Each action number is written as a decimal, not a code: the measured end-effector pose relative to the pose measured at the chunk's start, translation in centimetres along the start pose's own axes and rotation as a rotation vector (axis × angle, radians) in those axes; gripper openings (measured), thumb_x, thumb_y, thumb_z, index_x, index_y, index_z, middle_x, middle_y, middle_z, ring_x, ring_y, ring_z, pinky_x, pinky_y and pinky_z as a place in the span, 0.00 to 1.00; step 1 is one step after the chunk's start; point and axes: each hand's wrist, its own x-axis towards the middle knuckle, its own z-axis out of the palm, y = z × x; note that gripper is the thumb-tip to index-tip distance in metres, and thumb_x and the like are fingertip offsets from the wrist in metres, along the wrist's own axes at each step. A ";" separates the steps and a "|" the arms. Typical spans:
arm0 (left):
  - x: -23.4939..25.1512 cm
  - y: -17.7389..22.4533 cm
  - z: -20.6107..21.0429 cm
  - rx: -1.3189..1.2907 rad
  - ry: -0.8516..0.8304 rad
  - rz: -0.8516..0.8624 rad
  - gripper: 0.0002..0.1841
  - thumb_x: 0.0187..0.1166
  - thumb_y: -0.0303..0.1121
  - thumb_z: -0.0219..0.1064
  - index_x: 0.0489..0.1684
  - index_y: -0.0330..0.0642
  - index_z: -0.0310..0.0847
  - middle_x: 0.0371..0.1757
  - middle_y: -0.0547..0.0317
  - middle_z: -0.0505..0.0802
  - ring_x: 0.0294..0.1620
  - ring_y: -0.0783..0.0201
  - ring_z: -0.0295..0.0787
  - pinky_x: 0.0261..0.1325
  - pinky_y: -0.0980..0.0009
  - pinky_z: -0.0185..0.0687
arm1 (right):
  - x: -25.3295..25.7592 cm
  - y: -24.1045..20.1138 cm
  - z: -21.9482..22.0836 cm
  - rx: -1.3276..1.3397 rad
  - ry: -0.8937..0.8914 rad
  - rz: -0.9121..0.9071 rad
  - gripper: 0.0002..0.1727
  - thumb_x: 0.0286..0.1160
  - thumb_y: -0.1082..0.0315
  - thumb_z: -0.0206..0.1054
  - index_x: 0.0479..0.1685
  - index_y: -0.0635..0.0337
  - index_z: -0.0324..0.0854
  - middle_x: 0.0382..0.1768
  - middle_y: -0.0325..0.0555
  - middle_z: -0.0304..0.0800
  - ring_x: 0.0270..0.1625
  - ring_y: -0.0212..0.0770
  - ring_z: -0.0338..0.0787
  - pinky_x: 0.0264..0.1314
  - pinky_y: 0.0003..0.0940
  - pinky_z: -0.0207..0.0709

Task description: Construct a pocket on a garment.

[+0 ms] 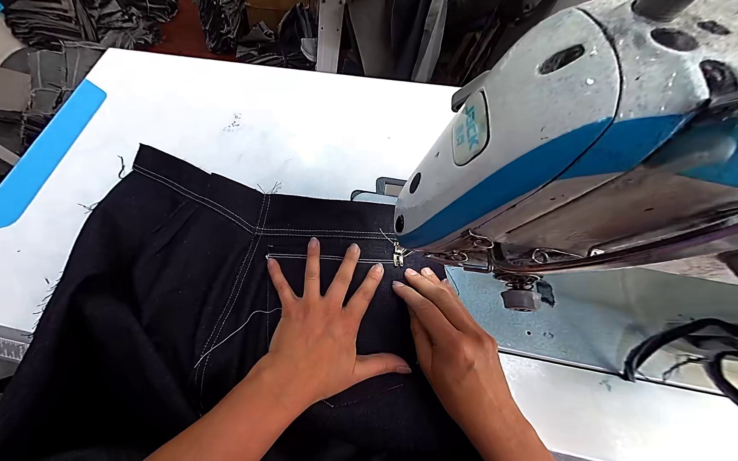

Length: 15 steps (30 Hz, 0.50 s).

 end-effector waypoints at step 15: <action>-3.7 -4.8 -0.9 -0.073 0.010 -0.137 0.52 0.82 0.72 0.39 0.91 0.30 0.55 0.93 0.41 0.60 0.95 0.44 0.49 0.94 0.46 0.45 | -4.7 -0.9 -2.3 0.061 -0.066 -0.303 0.17 0.82 0.78 0.52 0.55 0.65 0.88 0.60 0.54 0.94 0.70 0.50 0.90 0.77 0.34 0.78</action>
